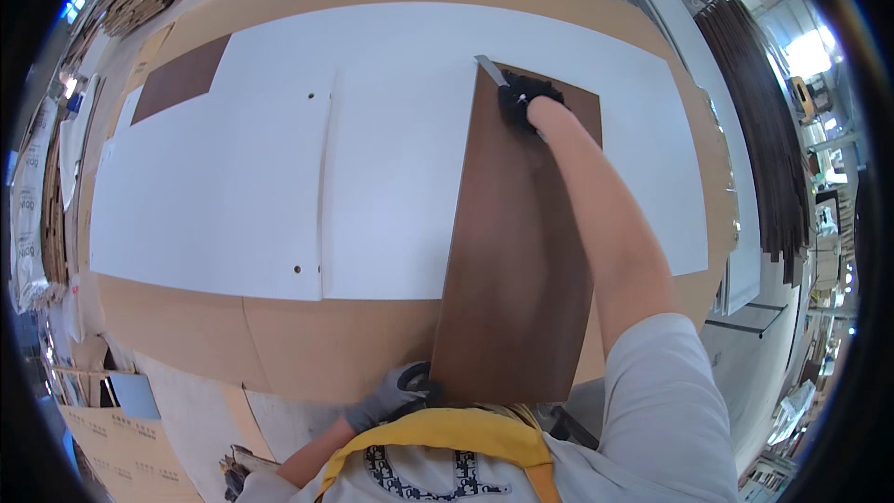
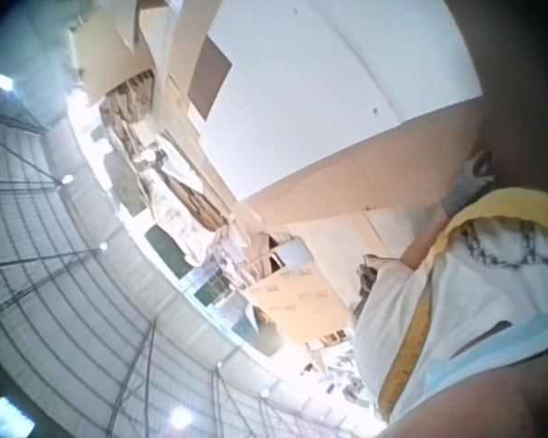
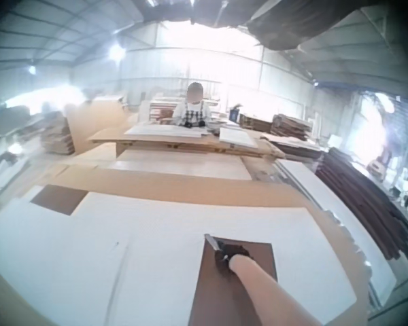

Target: The person uses a utility knife to score and cut brown and white boards on a workbench. They wipe the surface with a cloth, flip boards, and stack cut pieces. A coworker is visible in the background.

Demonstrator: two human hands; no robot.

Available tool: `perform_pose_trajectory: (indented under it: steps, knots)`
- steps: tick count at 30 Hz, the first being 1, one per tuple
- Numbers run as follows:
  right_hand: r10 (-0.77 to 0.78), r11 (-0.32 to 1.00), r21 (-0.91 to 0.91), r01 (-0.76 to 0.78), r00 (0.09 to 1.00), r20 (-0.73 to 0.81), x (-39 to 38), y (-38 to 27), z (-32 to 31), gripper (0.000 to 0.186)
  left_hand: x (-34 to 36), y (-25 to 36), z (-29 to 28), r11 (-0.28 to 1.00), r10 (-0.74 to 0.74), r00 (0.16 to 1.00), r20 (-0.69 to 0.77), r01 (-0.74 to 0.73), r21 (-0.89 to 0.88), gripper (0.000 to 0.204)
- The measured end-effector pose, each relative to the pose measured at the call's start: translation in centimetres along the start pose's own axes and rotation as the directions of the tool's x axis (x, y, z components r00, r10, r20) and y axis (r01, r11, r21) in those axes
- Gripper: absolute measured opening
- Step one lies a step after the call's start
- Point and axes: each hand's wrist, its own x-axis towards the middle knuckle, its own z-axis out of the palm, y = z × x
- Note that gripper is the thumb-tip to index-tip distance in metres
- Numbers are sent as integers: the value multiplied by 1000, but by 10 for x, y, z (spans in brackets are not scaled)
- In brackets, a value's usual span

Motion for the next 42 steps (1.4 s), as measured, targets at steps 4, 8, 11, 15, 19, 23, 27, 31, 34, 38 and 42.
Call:
perform_pose_trajectory:
  steps: [4, 8, 11, 15, 19, 23, 27, 31, 34, 38, 42]
  knots:
    - [-99, 993, -61, 99, 995, 4, -44, 11, -4, 53, -10, -14, -3, 995, 4, 999, -50, -9, -100, 44]
    - [-188, 982, 13, 190, 955, 228, -141, 2, 16, 54, -14, -24, -7, 993, 113, 993, -33, -114, -35, 38]
    - [-247, 966, 33, 258, 871, 425, -247, -1, 60, 54, -10, -6, 2, 886, -27, 999, -37, 7, -463, 56]
    - [-442, 896, 183, 405, 767, 465, -405, 8, 135, 51, 2, -6, -12, 849, -89, 995, 51, 102, -518, 57]
    - [-279, 952, 127, 278, 621, 732, -465, -1, 121, 43, 24, -16, -26, 968, -47, 988, 146, 81, -237, 60]
    - [-294, 956, 83, 283, 927, 231, -466, 46, 116, 33, 42, -11, -32, 972, 3, 981, 192, 42, -231, 57]
    - [272, 914, 335, -230, 959, -82, -437, 107, 137, 35, 21, 39, -3, 956, -133, 971, 200, 179, -232, 42]
    - [297, 832, 529, -169, 941, -165, -429, 129, 205, 35, 12, 0, -10, 986, 144, 977, 158, -155, 66, 32]
    - [395, 722, 645, -250, 914, -89, -434, 89, 202, 27, -3, 3, -16, 895, 125, 972, 198, -25, -445, 25]
    - [307, 580, 810, -94, 945, -110, -447, 21, 228, 26, -24, -1, -60, 800, 238, 967, 95, -140, -583, 20]
    - [26, -53, 986, -161, 986, 162, -457, -35, 225, 27, -36, -5, -76, 976, 69, 966, -250, -117, -184, 19]
